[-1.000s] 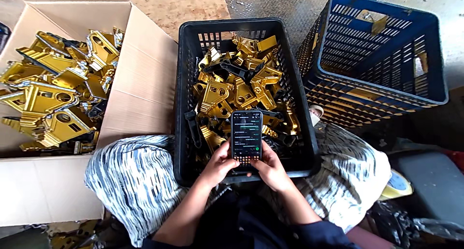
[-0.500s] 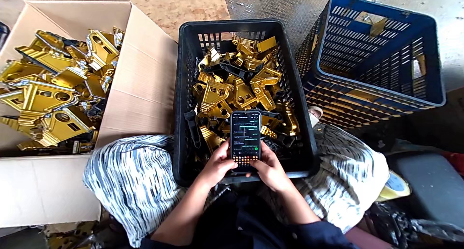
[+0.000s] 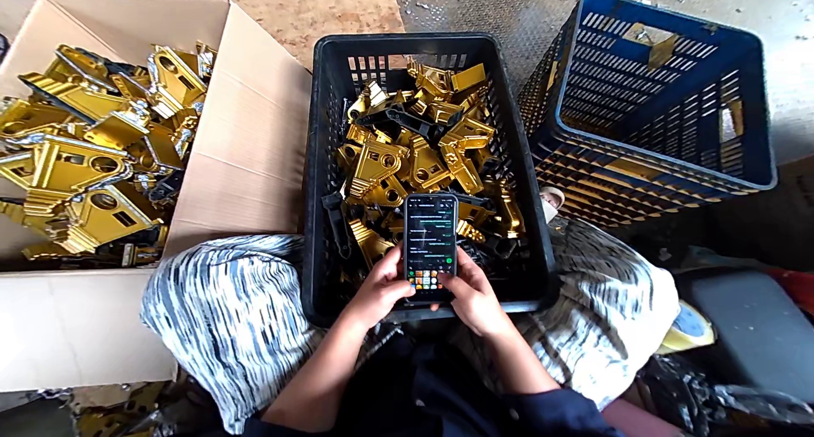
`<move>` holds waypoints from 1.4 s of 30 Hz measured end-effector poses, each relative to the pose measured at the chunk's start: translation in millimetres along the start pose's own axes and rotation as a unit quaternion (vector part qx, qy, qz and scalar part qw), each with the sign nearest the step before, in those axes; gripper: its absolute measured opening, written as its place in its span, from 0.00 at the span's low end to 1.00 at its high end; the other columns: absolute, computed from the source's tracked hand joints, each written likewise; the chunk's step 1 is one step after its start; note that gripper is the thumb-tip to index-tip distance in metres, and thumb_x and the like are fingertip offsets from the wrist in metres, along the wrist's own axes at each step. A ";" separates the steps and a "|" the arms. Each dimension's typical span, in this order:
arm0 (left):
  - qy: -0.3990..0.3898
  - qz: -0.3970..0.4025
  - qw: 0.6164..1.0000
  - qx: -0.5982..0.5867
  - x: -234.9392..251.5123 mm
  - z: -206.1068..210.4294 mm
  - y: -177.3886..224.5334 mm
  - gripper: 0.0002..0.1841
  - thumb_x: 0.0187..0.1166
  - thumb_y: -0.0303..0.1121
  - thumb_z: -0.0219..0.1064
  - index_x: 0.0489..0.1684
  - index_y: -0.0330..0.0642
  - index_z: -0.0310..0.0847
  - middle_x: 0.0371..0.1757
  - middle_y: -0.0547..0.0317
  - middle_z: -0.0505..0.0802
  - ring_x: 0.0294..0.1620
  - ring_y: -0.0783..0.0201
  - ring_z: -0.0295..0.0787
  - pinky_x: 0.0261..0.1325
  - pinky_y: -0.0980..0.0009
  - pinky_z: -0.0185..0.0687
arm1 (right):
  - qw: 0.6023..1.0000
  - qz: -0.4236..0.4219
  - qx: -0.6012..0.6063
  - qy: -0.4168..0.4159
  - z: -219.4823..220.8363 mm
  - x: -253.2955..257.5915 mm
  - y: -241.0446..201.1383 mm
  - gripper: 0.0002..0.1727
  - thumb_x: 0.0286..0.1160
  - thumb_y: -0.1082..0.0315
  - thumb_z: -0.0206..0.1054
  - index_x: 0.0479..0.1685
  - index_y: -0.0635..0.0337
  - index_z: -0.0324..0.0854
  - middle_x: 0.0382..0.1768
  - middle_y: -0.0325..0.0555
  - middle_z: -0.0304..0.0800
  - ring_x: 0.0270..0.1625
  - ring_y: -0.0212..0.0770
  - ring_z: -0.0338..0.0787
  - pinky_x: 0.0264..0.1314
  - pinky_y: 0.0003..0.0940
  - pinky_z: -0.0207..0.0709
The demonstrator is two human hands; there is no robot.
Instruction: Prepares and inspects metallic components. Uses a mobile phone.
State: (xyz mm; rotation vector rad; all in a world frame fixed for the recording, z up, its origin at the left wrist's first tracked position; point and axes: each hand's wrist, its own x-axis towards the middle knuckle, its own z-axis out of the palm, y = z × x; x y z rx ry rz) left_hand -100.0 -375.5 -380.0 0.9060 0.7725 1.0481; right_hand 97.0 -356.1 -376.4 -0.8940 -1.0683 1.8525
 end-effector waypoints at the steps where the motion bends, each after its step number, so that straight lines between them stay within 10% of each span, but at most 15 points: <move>1: 0.000 0.001 1.000 -0.001 0.1 -0.1 -0.2 0.40 0.65 0.15 0.54 0.87 0.32 0.50 0.67 0.48 0.87 0.64 0.61 0.88 0.69 0.63 0.85 | 1.000 -0.002 -0.003 -0.002 -0.2 -0.2 -0.1 0.27 0.79 0.78 0.52 0.80 0.66 0.64 0.57 0.57 0.89 0.48 0.48 0.95 0.34 0.40 0.92; 42: -0.009 -0.005 1.000 -0.013 -0.2 -1.1 0.1 0.42 0.62 0.14 0.53 0.88 0.35 0.49 0.68 0.46 0.86 0.64 0.59 0.88 0.68 0.62 0.85 | 1.000 0.015 0.014 -0.001 -0.2 -0.1 -1.3 0.29 0.80 0.78 0.43 0.83 0.62 0.63 0.58 0.57 0.89 0.48 0.48 0.95 0.34 0.40 0.92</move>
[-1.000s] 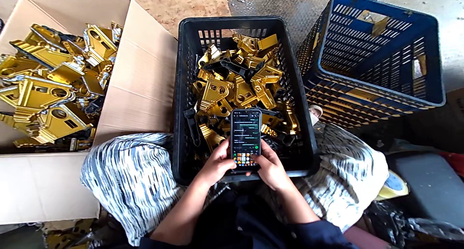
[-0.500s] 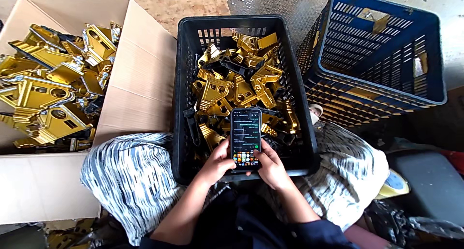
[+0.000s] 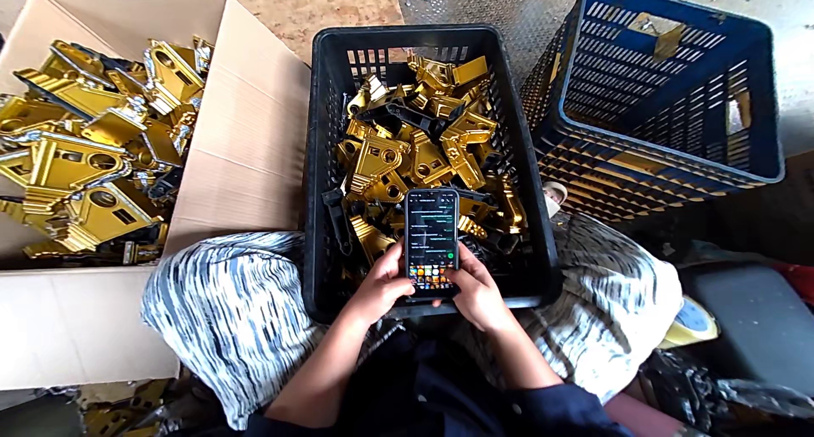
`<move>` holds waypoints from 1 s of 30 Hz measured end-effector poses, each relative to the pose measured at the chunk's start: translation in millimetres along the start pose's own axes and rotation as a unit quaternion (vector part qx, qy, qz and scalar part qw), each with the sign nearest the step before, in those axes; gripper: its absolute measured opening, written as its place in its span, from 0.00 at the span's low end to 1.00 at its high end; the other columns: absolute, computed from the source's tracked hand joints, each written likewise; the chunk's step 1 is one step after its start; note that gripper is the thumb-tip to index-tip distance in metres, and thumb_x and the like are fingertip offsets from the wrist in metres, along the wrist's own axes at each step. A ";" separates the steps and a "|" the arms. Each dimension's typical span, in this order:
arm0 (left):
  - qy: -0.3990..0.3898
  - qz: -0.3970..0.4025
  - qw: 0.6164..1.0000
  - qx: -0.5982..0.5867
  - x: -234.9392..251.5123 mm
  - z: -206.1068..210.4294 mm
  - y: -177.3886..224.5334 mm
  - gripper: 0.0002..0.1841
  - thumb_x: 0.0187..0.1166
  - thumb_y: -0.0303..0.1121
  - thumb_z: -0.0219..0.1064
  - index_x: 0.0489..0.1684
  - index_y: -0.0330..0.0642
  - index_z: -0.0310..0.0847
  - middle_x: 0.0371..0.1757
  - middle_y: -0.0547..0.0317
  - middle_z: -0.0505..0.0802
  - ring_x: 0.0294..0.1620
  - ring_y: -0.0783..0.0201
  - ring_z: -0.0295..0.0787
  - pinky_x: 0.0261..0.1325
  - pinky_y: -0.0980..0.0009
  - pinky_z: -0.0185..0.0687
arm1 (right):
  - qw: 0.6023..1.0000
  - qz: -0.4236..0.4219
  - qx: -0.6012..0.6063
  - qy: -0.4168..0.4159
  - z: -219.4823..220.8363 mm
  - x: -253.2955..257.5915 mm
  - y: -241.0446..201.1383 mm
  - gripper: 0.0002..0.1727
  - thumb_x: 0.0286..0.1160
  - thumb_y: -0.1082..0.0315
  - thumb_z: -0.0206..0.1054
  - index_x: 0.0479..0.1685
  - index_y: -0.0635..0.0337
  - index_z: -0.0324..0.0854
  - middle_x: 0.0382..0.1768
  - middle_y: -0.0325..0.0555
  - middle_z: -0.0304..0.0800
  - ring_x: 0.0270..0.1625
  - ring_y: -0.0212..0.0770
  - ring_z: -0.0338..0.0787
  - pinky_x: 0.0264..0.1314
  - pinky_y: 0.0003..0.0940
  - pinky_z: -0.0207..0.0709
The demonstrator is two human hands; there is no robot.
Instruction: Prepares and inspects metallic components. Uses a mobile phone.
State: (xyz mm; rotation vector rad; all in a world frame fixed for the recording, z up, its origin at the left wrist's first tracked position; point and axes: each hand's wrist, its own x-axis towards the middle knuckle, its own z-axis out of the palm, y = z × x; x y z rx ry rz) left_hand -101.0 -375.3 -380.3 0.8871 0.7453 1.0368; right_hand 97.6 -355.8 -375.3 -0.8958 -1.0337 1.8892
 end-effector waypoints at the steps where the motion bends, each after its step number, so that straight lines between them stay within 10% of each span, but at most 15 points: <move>1: 0.000 -0.001 1.000 0.000 0.0 -0.1 0.0 0.43 0.63 0.14 0.53 0.89 0.35 0.48 0.68 0.45 0.86 0.65 0.59 0.88 0.69 0.61 0.85 | 1.000 0.000 0.002 0.003 0.5 0.0 -0.4 0.29 0.81 0.77 0.41 0.84 0.62 0.62 0.58 0.57 0.89 0.48 0.47 0.95 0.34 0.39 0.92; 14: 0.017 -0.010 1.000 0.011 0.5 1.7 1.9 0.43 0.60 0.15 0.54 0.87 0.36 0.52 0.66 0.48 0.87 0.63 0.61 0.88 0.66 0.64 0.86 | 1.000 -0.005 -0.015 -0.010 -0.5 0.5 -0.5 0.31 0.76 0.80 0.48 0.84 0.63 0.62 0.58 0.57 0.89 0.50 0.48 0.95 0.35 0.40 0.92; 30: 0.010 -0.011 1.000 0.005 0.2 1.0 2.0 0.43 0.59 0.14 0.54 0.87 0.35 0.51 0.66 0.47 0.87 0.64 0.60 0.88 0.67 0.63 0.86 | 0.999 -0.005 0.040 -0.018 -0.4 1.4 -0.5 0.29 0.88 0.65 0.31 0.84 0.58 0.61 0.60 0.55 0.89 0.51 0.46 0.95 0.33 0.36 0.90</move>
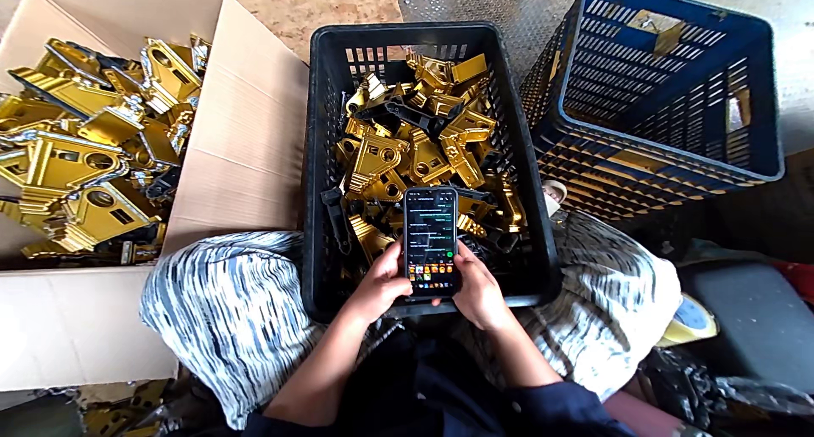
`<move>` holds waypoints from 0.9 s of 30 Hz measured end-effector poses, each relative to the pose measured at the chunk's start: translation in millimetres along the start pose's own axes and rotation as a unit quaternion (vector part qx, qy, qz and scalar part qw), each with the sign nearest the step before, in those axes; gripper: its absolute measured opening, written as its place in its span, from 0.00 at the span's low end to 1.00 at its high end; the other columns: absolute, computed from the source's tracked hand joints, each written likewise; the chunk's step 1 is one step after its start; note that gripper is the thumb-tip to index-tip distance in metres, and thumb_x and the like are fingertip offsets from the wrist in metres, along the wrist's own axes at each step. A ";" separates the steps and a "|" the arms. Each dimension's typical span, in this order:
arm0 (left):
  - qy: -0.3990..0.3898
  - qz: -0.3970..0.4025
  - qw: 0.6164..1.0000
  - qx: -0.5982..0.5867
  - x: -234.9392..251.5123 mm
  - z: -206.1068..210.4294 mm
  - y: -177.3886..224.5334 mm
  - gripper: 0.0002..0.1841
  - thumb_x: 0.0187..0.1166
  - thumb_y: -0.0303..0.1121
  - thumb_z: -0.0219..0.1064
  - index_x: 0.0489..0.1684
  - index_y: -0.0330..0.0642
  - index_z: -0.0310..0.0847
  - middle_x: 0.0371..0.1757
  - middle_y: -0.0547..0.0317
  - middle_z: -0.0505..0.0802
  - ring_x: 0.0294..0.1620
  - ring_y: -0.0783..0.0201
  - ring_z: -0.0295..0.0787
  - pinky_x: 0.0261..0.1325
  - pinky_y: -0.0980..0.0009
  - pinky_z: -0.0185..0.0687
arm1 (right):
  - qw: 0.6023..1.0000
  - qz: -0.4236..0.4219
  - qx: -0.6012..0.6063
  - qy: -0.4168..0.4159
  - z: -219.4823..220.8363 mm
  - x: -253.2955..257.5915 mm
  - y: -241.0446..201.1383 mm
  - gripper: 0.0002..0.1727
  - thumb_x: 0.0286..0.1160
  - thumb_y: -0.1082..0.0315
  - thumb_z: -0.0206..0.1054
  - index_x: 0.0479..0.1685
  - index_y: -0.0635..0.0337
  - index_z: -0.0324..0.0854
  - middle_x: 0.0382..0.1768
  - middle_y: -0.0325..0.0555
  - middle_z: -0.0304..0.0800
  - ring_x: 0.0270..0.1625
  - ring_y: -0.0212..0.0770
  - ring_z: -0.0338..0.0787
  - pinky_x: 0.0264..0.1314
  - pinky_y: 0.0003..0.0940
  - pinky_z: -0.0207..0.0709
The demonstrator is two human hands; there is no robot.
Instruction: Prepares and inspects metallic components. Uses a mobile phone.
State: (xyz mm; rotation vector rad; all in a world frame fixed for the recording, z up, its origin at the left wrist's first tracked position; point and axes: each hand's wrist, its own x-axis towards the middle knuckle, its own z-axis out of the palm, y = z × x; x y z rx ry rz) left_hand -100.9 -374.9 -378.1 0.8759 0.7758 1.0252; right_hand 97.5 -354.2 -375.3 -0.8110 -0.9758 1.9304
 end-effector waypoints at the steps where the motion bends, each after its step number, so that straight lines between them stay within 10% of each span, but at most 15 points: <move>1: 0.001 0.000 1.000 0.000 -0.1 0.1 0.3 0.43 0.59 0.15 0.54 0.88 0.35 0.51 0.67 0.47 0.87 0.64 0.60 0.88 0.67 0.63 0.85 | 1.000 -0.001 0.000 -0.002 -0.5 -0.1 0.4 0.29 0.88 0.65 0.31 0.84 0.58 0.61 0.60 0.55 0.89 0.51 0.46 0.95 0.33 0.36 0.90; 9: 0.001 0.001 1.000 -0.001 -0.5 0.8 0.9 0.44 0.59 0.15 0.54 0.88 0.36 0.51 0.68 0.47 0.86 0.64 0.60 0.88 0.67 0.63 0.85 | 0.999 0.000 -0.046 0.006 -1.0 -1.3 0.9 0.32 0.74 0.81 0.48 0.84 0.63 0.62 0.58 0.57 0.90 0.49 0.48 0.95 0.35 0.39 0.92; 27: 0.002 -0.004 1.000 0.008 -0.9 -0.1 -0.2 0.43 0.59 0.15 0.55 0.87 0.37 0.51 0.66 0.47 0.87 0.63 0.60 0.89 0.65 0.63 0.87 | 0.999 0.003 -0.037 0.024 1.9 -1.3 -0.6 0.26 0.89 0.72 0.38 0.84 0.60 0.63 0.57 0.56 0.90 0.48 0.47 0.96 0.33 0.38 0.92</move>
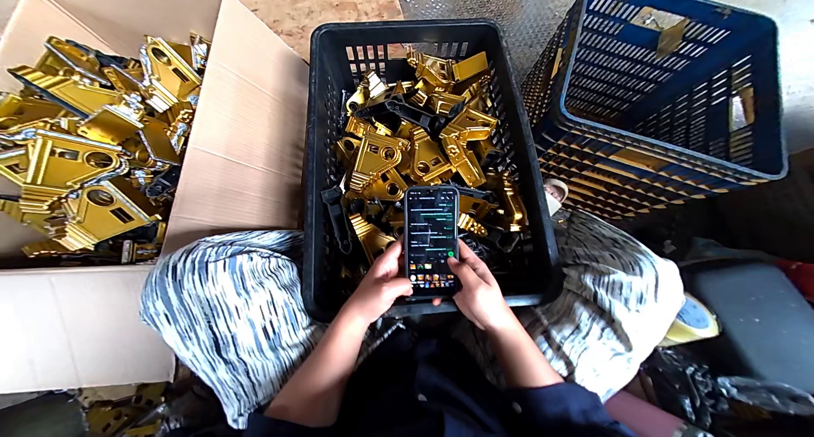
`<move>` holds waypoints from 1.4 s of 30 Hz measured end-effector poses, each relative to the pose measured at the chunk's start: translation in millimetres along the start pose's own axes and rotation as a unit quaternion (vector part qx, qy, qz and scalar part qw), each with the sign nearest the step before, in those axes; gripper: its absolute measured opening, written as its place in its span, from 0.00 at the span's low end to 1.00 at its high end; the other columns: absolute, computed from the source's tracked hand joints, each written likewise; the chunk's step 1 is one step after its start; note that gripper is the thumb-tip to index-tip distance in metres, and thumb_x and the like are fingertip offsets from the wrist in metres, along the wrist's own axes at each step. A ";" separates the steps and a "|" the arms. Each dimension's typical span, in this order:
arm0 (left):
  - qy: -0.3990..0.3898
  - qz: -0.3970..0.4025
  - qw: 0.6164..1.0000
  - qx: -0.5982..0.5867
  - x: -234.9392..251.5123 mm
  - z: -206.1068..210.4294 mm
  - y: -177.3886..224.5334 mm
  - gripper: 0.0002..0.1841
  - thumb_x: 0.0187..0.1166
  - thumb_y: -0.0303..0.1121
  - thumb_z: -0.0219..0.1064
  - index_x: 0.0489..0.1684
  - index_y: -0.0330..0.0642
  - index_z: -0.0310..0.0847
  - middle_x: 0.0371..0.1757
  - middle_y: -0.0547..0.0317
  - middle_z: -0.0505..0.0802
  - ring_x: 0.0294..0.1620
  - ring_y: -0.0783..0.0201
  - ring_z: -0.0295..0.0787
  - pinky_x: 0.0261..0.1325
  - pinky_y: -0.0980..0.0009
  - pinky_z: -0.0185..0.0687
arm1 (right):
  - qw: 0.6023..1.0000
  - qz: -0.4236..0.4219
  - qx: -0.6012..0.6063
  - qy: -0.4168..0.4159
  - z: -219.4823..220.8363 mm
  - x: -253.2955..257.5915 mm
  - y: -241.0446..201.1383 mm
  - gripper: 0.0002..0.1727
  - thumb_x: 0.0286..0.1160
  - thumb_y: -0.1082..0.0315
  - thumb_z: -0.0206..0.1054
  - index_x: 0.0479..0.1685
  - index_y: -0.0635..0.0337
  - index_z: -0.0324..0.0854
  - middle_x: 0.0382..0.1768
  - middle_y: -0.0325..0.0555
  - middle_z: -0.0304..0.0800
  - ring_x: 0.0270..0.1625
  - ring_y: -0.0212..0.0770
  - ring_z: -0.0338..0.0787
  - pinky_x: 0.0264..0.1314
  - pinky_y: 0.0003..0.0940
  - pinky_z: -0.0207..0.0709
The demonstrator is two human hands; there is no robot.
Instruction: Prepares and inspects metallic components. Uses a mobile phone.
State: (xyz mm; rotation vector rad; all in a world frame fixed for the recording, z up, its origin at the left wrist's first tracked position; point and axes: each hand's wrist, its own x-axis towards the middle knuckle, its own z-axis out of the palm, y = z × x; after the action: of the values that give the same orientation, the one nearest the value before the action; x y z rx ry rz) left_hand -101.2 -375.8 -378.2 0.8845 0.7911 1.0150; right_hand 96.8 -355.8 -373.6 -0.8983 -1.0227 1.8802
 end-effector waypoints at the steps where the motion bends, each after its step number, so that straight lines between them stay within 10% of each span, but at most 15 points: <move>1: -0.001 0.001 1.000 0.000 0.1 -0.1 0.0 0.43 0.59 0.15 0.55 0.87 0.36 0.51 0.66 0.47 0.87 0.63 0.60 0.89 0.65 0.63 0.86 | 1.000 -0.002 -0.002 -0.001 -0.3 0.0 0.5 0.26 0.88 0.72 0.40 0.83 0.61 0.63 0.57 0.56 0.90 0.47 0.47 0.96 0.33 0.38 0.92; 7: -0.001 0.006 1.000 -0.007 -0.1 0.6 0.6 0.44 0.58 0.14 0.54 0.87 0.36 0.52 0.67 0.47 0.87 0.63 0.60 0.88 0.66 0.63 0.86 | 1.000 -0.009 -0.023 -0.013 -2.1 -0.5 1.5 0.31 0.76 0.80 0.50 0.82 0.63 0.64 0.57 0.57 0.90 0.47 0.47 0.95 0.33 0.38 0.92; 42: -0.004 -0.006 1.000 -0.008 0.3 -0.7 0.4 0.46 0.58 0.15 0.54 0.89 0.38 0.50 0.69 0.45 0.86 0.65 0.58 0.88 0.66 0.62 0.86 | 1.000 -0.002 -0.001 -0.003 -1.1 0.6 0.8 0.28 0.83 0.76 0.41 0.83 0.62 0.64 0.58 0.57 0.90 0.48 0.47 0.95 0.34 0.39 0.92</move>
State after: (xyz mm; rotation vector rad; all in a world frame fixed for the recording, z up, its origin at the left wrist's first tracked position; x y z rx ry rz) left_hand -101.9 -375.2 -378.2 0.8690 0.7802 1.0043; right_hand 97.2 -355.2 -374.9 -0.8934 -1.0296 1.8800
